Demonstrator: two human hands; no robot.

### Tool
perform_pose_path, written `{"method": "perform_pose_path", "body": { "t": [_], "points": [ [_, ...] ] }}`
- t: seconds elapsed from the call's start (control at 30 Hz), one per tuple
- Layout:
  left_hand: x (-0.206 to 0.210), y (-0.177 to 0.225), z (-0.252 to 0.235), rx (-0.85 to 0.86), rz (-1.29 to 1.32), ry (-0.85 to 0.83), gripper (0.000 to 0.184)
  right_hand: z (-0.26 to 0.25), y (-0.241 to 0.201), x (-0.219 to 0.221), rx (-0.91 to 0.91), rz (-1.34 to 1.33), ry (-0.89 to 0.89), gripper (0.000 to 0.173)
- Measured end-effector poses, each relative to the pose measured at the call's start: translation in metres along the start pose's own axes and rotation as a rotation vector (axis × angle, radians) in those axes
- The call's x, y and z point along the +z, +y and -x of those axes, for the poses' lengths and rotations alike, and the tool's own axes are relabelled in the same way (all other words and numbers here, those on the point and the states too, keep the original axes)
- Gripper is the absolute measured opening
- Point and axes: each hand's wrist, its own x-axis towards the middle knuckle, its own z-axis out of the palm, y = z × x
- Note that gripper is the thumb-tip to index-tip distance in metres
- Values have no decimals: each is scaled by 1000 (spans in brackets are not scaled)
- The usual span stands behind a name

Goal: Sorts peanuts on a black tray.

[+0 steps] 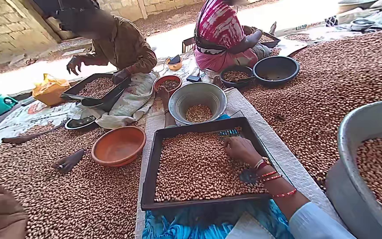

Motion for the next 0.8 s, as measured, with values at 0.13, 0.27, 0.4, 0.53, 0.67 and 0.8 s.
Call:
{"method": "perform_pose_path", "body": {
  "t": [0.13,0.27,0.4,0.53,0.67,0.8],
  "points": [
    [-46,-74,-23,-460,-494,-452,32,28,-6,-22,-204,-118,-72,26],
    [-32,-131,11,-274,-1263,-1056,14,69,-2,-21,-808,-726,-510,20],
    [-16,-166,27,-131,-2075,-1336,23,95,12,-15,-493,-410,-163,25],
    [-14,-187,36,-68,-2422,-1401,29,99,28,0,-322,-327,-132,30],
    [-22,-196,46,49,-2505,-1413,26,101,29,4,-310,-344,-129,31],
    [-25,-201,55,44,-2570,-1438,28,97,23,6,-253,-325,-46,30]
  ]
}}
